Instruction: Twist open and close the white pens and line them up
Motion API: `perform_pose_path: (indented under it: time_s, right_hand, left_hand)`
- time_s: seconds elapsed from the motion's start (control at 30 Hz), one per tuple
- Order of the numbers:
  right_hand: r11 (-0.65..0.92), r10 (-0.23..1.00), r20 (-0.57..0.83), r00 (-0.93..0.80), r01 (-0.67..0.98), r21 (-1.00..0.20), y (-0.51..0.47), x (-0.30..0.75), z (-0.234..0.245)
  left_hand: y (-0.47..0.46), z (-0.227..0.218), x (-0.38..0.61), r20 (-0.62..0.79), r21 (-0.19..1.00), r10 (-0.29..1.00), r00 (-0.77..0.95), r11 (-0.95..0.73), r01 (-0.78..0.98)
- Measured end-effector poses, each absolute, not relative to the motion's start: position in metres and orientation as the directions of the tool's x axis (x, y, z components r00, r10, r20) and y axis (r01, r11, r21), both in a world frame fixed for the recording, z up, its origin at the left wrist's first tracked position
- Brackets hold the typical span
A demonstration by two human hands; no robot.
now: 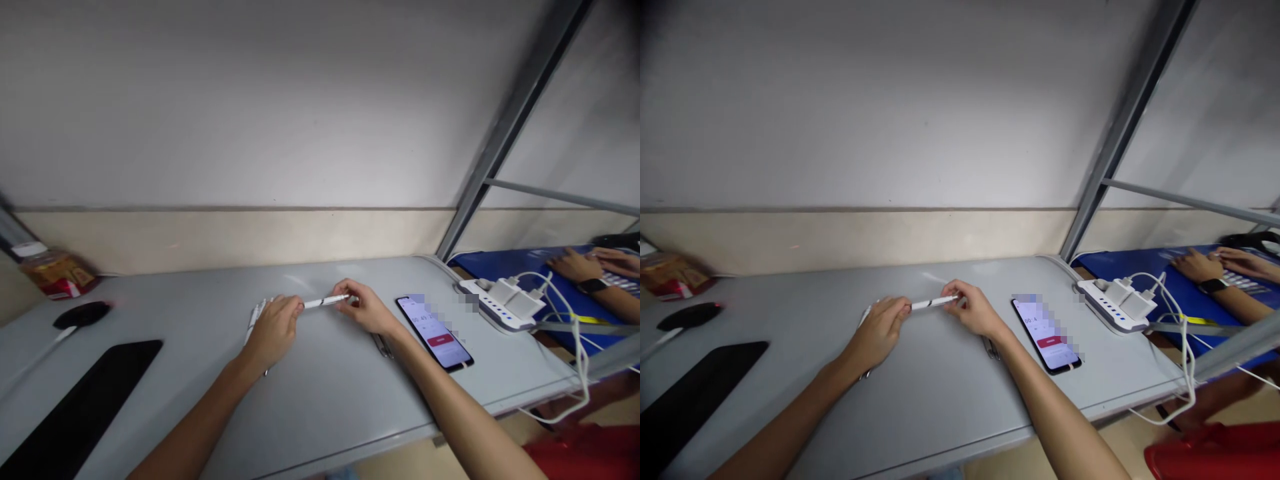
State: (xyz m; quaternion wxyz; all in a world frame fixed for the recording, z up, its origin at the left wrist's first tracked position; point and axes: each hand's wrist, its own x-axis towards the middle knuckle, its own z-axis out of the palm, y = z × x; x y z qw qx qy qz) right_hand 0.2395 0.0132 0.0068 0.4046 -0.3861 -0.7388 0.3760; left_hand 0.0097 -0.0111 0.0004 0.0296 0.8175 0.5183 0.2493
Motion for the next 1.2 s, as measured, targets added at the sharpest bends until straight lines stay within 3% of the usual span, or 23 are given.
perform_pose_path:
  time_s: [0.17,0.3,0.43,0.57,0.67,0.83,1.0,1.2]
  right_hand:
    - [0.325,0.902,0.189,-0.388,0.323,-0.889,0.013,0.24,0.007]
    - [0.393,0.893,0.289,-0.346,0.281,-0.876,0.014,0.241,0.007]
    - [0.316,0.895,0.169,-0.412,0.322,-0.892,0.013,0.241,0.008]
    - [0.417,0.875,0.298,-0.381,0.283,-0.864,0.013,0.24,0.007]
    - [0.423,0.868,0.281,-0.41,0.313,-0.85,0.013,0.239,0.006]
    - [0.55,0.829,0.377,-0.412,0.481,-0.683,0.011,0.239,0.007]
    - [0.644,0.764,0.49,-0.42,0.55,-0.531,0.013,0.241,0.006]
    - [0.654,0.735,0.548,-0.399,0.632,-0.416,0.023,0.25,-0.001]
  left_hand:
    - [-0.015,0.004,0.012,0.357,0.309,0.873,0.332,-0.446,0.84]
    - [-0.016,0.006,0.013,0.367,0.323,0.862,0.349,-0.47,0.821]
    - [-0.017,0.006,0.014,0.367,0.329,0.86,0.355,-0.477,0.815]
    - [-0.017,0.007,0.014,0.347,0.323,0.866,0.36,-0.471,0.821]
    - [-0.018,0.007,0.014,0.346,0.33,0.868,0.357,-0.468,0.82]
    - [-0.018,0.006,0.013,0.321,0.328,0.862,0.392,-0.49,0.808]
    - [-0.016,0.005,0.01,0.287,0.41,0.869,0.403,-0.491,0.768]
    - [-0.011,0.005,0.005,0.31,0.466,0.871,0.382,-0.489,0.737]
